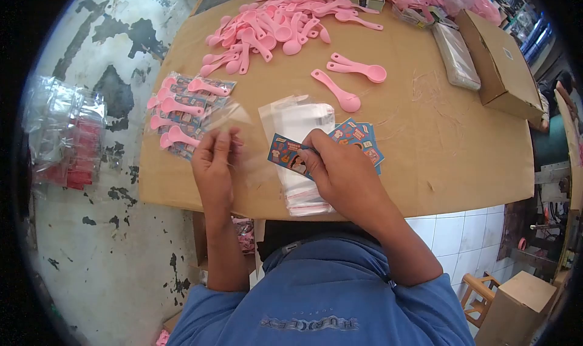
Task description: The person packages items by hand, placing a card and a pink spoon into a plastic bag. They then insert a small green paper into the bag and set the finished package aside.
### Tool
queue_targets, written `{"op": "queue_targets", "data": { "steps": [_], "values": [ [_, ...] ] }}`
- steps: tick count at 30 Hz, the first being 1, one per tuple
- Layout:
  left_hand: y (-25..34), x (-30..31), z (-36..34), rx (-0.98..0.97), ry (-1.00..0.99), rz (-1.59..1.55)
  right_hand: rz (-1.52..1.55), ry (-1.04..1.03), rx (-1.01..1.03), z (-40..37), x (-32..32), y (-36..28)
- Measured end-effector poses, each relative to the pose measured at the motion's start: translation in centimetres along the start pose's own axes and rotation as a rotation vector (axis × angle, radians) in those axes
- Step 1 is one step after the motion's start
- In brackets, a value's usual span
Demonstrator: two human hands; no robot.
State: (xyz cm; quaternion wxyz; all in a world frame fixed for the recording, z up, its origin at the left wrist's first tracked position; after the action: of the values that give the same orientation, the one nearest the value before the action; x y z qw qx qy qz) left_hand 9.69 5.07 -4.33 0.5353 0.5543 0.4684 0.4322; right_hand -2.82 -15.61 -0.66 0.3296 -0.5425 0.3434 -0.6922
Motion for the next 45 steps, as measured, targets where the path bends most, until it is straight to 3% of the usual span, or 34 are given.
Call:
{"op": "queue_targets", "data": {
  "steps": [6,12,21,24,27,33,36,39,45],
  "values": [
    [0.5,0.2,-0.4,0.123,-0.225,-0.411,0.151,0.104,0.000,-0.1,0.7,0.1],
    [1.4,-1.7,-1.2,0.248,-0.312,-0.569,0.363,0.308,-0.103,-1.2,2.5,1.3],
    [0.7,-3.7,-1.5,0.119,-0.168,-0.609,0.621,0.112,-0.133,-1.8,2.1,0.6],
    [1.2,-4.6,-2.0,0.165,-0.137,-0.627,0.734,0.189,-0.128,-1.4,1.3,0.8],
    [1.5,-5.4,-2.4,0.195,-0.115,-0.681,0.721,0.212,-0.112,-1.3,0.7,0.8],
    [1.7,-5.9,-2.7,0.173,-0.225,-0.662,0.491,-0.014,-0.133,-1.5,1.2,1.0],
    [1.1,-6.0,-2.7,0.188,-0.253,-0.650,0.759,0.090,-0.126,-1.2,1.1,0.9],
    [1.4,-6.4,-2.7,0.188,-0.276,-0.642,0.840,0.191,-0.143,-1.0,1.1,1.1],
    [1.2,-7.4,-3.1,0.188,-0.354,-0.573,0.759,0.229,-0.091,0.1,0.5,1.4]
  ]
}}
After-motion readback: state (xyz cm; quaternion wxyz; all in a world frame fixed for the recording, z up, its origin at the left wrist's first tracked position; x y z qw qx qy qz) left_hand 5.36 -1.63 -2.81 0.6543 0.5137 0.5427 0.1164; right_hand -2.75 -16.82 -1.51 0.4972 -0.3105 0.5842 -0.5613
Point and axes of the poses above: each hand's wrist, its own z-axis towards the middle knuckle, its own x-axis out of the back of the hand, y = z × x, the point moved 3 cm from there along z, towards the middle knuckle, and after that the axes turned 7 degrees about x, right-handed, at the moved point
